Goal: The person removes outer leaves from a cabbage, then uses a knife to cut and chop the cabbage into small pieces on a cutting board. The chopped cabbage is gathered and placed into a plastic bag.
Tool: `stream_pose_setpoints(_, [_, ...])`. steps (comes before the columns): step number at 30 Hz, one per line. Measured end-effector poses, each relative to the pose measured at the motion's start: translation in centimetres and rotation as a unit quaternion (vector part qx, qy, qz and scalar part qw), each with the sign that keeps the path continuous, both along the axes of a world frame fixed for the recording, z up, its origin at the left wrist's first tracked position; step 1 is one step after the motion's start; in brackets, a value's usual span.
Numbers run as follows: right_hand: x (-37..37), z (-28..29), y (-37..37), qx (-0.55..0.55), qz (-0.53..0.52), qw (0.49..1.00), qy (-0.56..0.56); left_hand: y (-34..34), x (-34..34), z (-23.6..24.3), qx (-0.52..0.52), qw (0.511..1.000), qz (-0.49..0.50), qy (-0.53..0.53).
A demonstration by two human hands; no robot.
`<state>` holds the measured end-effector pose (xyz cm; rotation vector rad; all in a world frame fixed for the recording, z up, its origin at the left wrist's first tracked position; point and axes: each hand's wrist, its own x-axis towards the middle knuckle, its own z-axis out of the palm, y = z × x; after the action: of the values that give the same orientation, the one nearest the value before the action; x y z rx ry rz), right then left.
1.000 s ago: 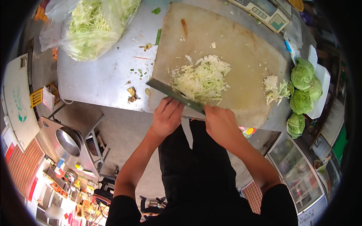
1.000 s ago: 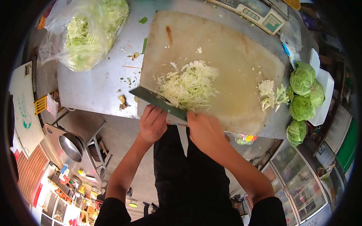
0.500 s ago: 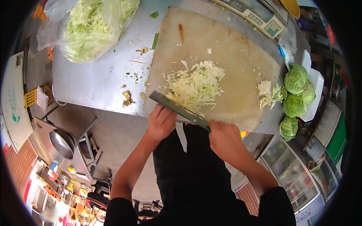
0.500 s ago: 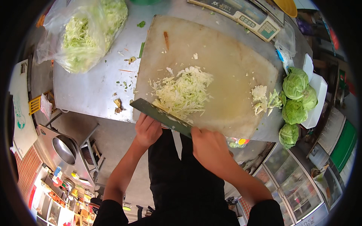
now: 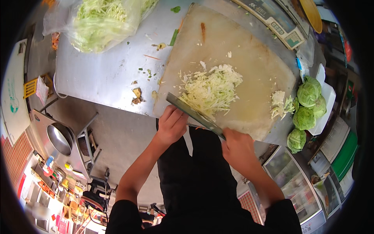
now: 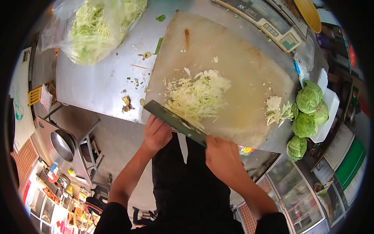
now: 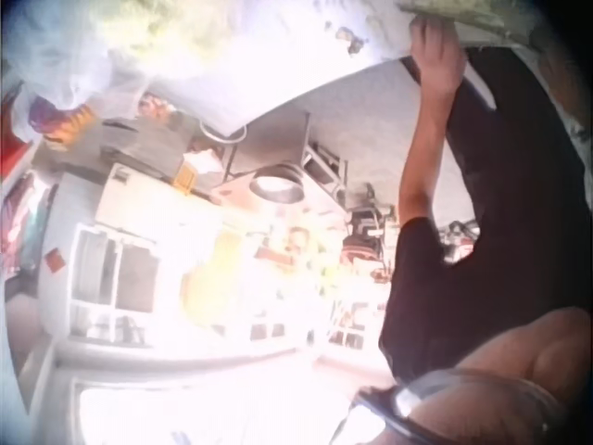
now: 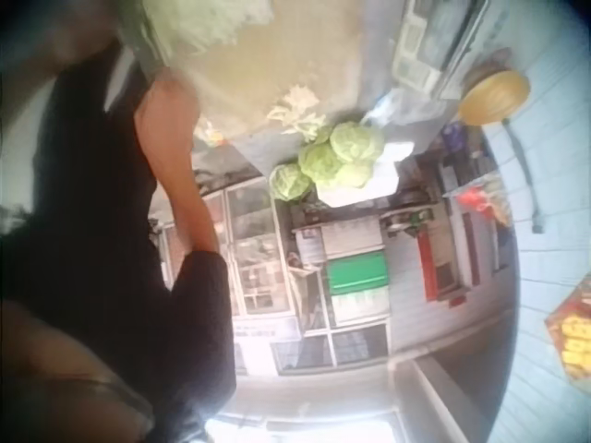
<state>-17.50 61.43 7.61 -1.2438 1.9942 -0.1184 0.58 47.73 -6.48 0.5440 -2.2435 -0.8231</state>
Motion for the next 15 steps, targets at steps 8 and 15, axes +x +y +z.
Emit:
stream_pose_setpoints(8, [1.7,-5.4,-1.8,-0.01,-0.006,1.0,-0.005,-0.2,-0.1,0.3,0.007,1.0,0.0,-0.01])
stream_pose_setpoints(15, [0.5,-1.3,-1.4,0.015,-0.024,1.0,-0.015,0.2,0.2,-0.8,0.045,0.999,0.015,0.012])
